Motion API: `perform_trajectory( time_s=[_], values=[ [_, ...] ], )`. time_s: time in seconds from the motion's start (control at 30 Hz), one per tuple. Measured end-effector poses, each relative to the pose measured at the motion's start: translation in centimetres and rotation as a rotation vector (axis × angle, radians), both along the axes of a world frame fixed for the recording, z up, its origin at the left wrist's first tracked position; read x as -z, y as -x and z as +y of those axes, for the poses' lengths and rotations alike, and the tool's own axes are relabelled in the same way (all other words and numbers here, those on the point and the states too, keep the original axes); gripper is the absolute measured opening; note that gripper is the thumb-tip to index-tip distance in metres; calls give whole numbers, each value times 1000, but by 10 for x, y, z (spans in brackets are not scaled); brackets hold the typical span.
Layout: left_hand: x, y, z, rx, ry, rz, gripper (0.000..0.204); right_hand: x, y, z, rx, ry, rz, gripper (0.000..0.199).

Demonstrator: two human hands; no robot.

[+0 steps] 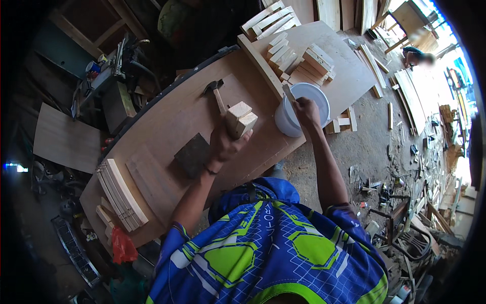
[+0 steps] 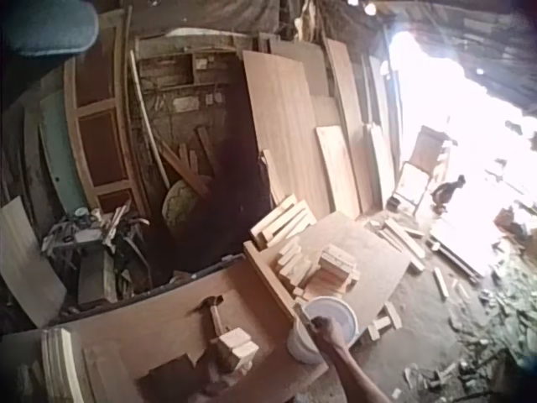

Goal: The recorder applies glue to wooden pieces and then uses a hammer to nail them together, forming small rectangular wooden frames on a floor-level workspace.

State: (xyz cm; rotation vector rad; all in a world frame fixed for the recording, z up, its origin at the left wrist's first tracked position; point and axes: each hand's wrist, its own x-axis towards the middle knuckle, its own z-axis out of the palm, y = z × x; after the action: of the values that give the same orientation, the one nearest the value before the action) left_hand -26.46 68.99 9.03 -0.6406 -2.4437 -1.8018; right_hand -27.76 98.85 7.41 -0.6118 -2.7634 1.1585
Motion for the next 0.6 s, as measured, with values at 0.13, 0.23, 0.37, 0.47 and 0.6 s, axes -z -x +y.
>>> perform_trajectory(
  time_s=[0.13, 0.23, 0.37, 0.47, 0.6],
  values=[
    [-2, 26, 45, 44, 89, -58, 61, -19, -32, 38, -40, 211, -28, 32],
    [1, 40, 77, 68, 183, -44, 66, -53, -62, 56, 31, 470, -50, 32],
    [-19, 44, 122, 65, 294, 98, 68, -72, -74, 46, 146, 854, 69, 29],
    [-32, 41, 151, 16, 337, 87, 70, -58, -65, 29, -26, 600, 428, 45],
    [-41, 40, 182, -41, 400, 156, 73, -47, -57, 32, -84, 468, 530, 55]
  ],
)
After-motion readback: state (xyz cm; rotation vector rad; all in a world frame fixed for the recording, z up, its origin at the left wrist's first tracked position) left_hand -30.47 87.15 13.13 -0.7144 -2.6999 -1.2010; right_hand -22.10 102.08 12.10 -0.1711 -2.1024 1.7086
